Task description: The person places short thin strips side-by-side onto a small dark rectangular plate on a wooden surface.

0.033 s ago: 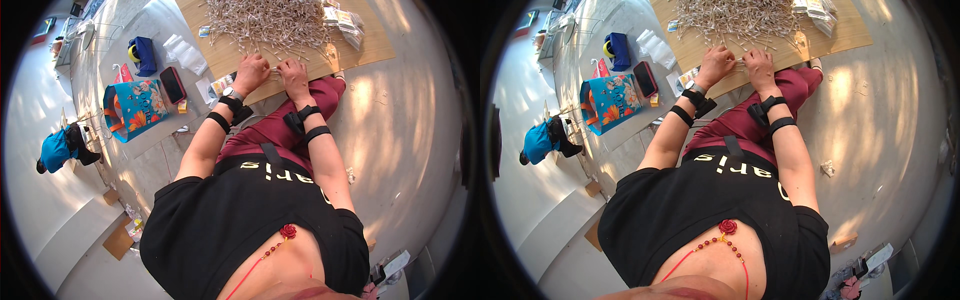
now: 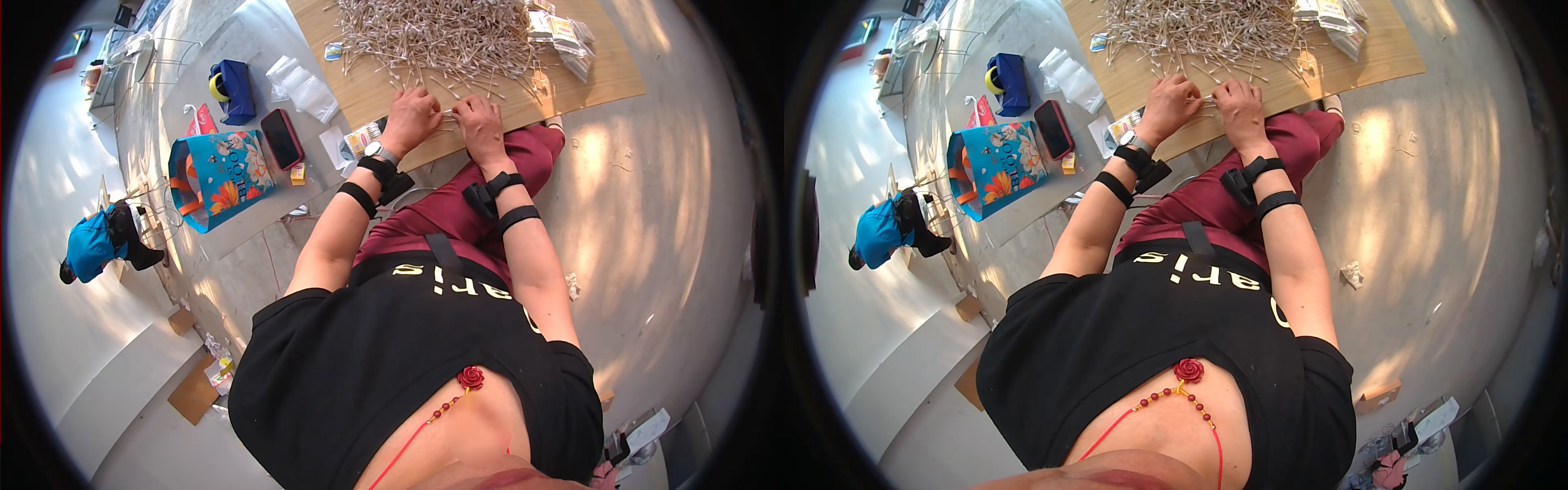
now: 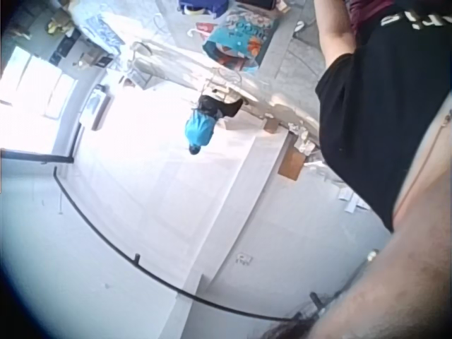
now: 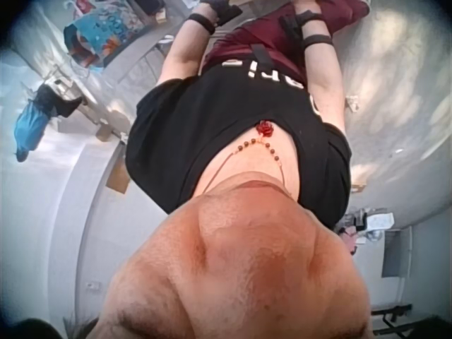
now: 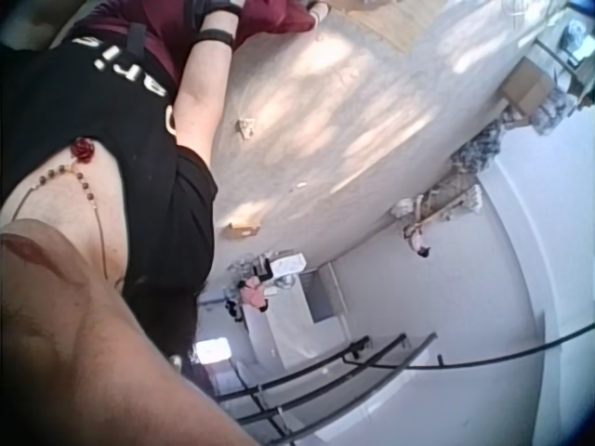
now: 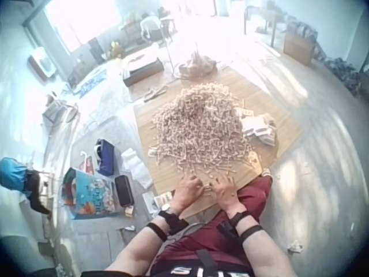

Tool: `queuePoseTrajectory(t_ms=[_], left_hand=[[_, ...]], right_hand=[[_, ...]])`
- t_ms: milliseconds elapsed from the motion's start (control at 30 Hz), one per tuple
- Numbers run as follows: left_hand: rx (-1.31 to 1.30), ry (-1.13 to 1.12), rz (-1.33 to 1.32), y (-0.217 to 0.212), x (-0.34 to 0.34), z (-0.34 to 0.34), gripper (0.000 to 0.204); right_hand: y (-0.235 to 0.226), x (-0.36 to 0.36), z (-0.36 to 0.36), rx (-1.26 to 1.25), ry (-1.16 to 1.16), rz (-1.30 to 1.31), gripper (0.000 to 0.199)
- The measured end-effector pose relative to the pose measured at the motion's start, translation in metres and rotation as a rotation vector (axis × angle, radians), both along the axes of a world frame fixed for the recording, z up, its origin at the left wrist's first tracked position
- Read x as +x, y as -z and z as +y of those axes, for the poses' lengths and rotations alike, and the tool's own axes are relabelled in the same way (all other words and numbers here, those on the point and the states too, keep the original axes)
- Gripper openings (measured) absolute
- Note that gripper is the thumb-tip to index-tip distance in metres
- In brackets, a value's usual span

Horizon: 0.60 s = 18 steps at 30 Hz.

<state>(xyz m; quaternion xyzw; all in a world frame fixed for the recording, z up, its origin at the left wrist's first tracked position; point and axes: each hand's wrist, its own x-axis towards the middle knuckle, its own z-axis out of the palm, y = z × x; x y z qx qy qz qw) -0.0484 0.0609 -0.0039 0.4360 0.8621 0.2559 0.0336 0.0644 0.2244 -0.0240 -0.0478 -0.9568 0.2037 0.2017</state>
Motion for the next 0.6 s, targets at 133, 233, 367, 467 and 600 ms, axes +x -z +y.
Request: queuePoseTrajectory(t_ms=[133,233,367,467,600], left_hand=[[-0.003,-0.015,-0.044,0.0072,-0.0019,0.0032,0.013],[0.017,-0.003,-0.078,0.0088,-0.0039,0.0026,0.013],[0.01,-0.002,-0.047,0.0075,-0.0037,0.0041,0.014],[0.071,-0.045,-0.061,0.0093,-0.0046,0.0028,0.015],[0.175,-0.199,-0.271,0.0068,-0.0092,-0.001,0.015]], right_hand=[[0.0001,-0.0005,0.0002,-0.011,0.001,-0.008,0.01],[0.0002,-0.0011,-0.0001,-0.015,0.005,-0.008,0.009],[0.0004,-0.0013,0.0004,-0.024,0.001,0.001,0.008],[0.0009,-0.0013,0.0011,-0.031,-0.009,-0.002,0.006],[0.0016,-0.0001,0.0019,-0.042,-0.025,-0.009,0.007]])
